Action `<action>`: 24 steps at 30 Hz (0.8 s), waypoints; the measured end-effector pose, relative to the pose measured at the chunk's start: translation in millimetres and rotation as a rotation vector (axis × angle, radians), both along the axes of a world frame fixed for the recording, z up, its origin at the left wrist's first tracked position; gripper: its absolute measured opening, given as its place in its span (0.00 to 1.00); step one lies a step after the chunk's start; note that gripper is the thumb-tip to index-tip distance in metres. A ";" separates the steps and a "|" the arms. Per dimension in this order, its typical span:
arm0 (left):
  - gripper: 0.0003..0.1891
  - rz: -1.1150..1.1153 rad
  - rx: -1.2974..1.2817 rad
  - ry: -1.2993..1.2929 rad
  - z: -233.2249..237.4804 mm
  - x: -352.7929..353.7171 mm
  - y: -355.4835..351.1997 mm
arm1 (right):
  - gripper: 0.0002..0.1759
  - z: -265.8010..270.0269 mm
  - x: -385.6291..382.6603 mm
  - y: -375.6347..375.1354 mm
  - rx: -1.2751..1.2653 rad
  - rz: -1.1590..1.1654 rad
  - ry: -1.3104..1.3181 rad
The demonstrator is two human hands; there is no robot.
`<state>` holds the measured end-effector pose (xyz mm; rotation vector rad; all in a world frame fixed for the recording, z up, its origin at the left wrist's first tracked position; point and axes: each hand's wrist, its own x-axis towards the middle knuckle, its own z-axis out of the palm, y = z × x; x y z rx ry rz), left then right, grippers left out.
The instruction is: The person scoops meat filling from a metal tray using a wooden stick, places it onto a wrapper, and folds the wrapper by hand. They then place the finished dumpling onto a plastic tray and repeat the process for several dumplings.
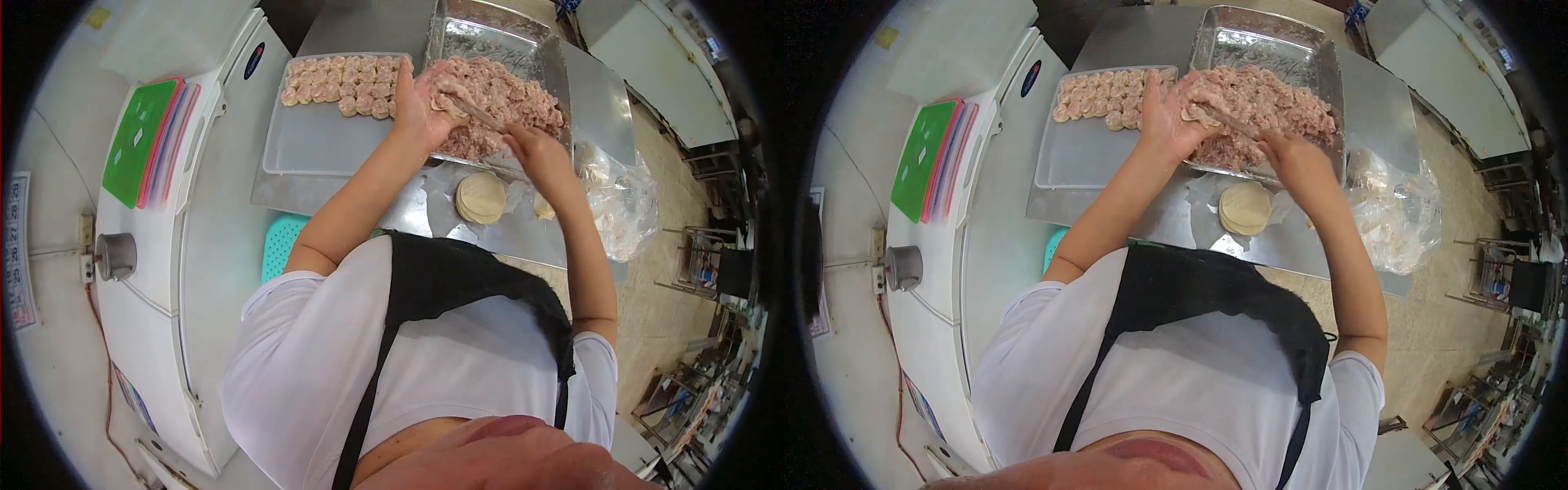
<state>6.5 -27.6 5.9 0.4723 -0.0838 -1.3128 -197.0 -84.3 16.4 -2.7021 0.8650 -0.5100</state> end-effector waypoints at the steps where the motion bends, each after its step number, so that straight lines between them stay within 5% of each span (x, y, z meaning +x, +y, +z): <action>1: 0.42 -0.006 0.061 -0.038 1.6 4.3 1.1 | 0.13 20.2 -3.5 3.2 -0.094 -0.030 0.087; 4: 0.37 -0.024 0.127 -0.114 -6.2 10.4 -9.2 | 0.11 49.1 -1.7 20.9 -0.217 -0.082 0.184; 8: 0.27 0.011 0.232 -0.083 10.4 4.3 -13.1 | 0.12 31.1 -1.9 18.4 -0.119 -0.042 -0.009; 11: 0.18 -0.123 -0.191 -0.138 -2.5 16.1 -4.9 | 0.15 61.7 -23.8 -1.2 0.357 0.012 -0.096; 14: 0.22 -0.247 -0.252 -0.472 23.0 0.2 7.7 | 0.17 57.1 -47.2 -12.0 0.463 0.007 -0.221; 16: 0.32 0.013 -0.252 -1.275 41.1 -12.5 10.9 | 0.18 58.6 -57.3 -15.2 0.479 0.070 -0.216; 17: 0.32 0.010 -0.273 -1.292 45.3 -17.0 8.5 | 0.18 60.1 -61.0 -17.3 0.517 0.154 -0.193; 19: 0.34 0.040 -0.314 -1.817 49.8 -22.9 3.8 | 0.18 64.2 -69.8 -22.3 0.479 0.189 -0.146; 22: 0.30 -0.269 -0.026 -1.757 18.9 -16.1 -3.6 | 0.19 60.4 -80.0 -24.3 0.459 0.244 -0.091; 24: 0.27 -0.328 -0.199 -1.822 23.1 -21.7 -11.8 | 0.20 33.0 -81.8 -35.5 0.456 0.307 -0.156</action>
